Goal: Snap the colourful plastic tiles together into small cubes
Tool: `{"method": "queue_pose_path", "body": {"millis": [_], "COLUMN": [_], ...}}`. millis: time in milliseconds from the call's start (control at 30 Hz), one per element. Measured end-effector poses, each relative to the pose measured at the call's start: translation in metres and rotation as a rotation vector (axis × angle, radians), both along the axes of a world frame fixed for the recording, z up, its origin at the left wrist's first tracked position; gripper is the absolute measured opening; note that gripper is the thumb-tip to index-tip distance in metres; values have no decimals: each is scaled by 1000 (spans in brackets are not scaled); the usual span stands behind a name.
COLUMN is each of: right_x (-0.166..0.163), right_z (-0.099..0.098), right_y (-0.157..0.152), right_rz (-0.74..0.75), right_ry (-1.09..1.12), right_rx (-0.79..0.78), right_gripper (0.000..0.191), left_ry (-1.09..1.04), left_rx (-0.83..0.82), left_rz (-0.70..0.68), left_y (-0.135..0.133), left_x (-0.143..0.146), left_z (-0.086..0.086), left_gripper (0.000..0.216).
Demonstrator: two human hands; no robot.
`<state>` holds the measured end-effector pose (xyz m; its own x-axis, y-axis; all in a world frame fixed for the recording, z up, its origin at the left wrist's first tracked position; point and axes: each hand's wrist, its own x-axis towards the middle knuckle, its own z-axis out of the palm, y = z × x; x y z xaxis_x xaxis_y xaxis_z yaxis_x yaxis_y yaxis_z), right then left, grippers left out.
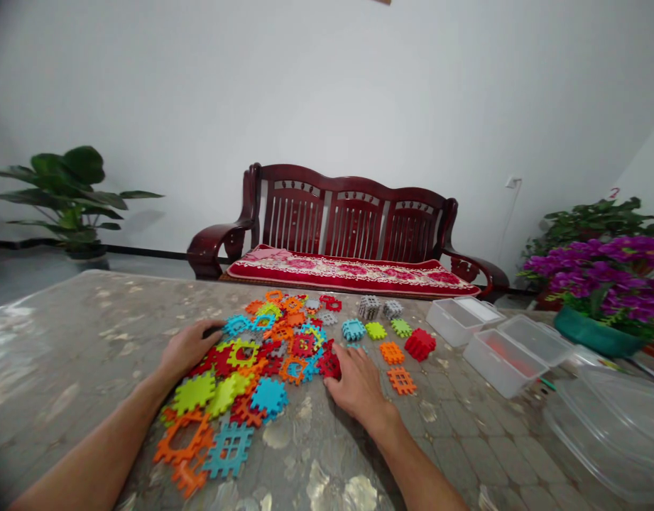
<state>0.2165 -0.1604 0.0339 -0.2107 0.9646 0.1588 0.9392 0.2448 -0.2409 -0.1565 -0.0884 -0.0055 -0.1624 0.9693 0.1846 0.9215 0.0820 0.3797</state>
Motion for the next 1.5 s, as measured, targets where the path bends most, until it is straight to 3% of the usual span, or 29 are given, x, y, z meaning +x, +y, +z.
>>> {"method": "queue_pose_path", "body": {"millis": [167, 367, 500, 633, 1000, 1200, 1333, 1500], "right_x": [27, 133, 190, 212, 221, 209, 181, 105], "right_z": [8, 23, 16, 4, -15, -2, 14, 13], "right_y": [21, 54, 58, 60, 69, 63, 59, 53], "right_rz": [-45, -318, -447, -452, -441, -483, -457, -183], "right_ry": [180, 365, 353, 320, 349, 300, 306, 452], "right_rx": [92, 209, 239, 228, 204, 254, 327, 235], "right_gripper": [50, 45, 47, 47, 53, 47, 42, 35], "left_ry": [-16, -41, -29, -13, -37, -30, -27, -11], "left_rx": [10, 40, 33, 28, 22, 19, 30, 27], "left_rz": [-15, -6, -12, -25, -10, -19, -17, -2], "left_y": [5, 11, 13, 14, 15, 15, 9, 1], "left_x": [-6, -11, -14, -16, -17, -17, -12, -3], "left_z": [-6, -14, -18, -20, -19, -20, -14, -3], "left_gripper": [44, 42, 43, 45, 43, 44, 43, 40]}}
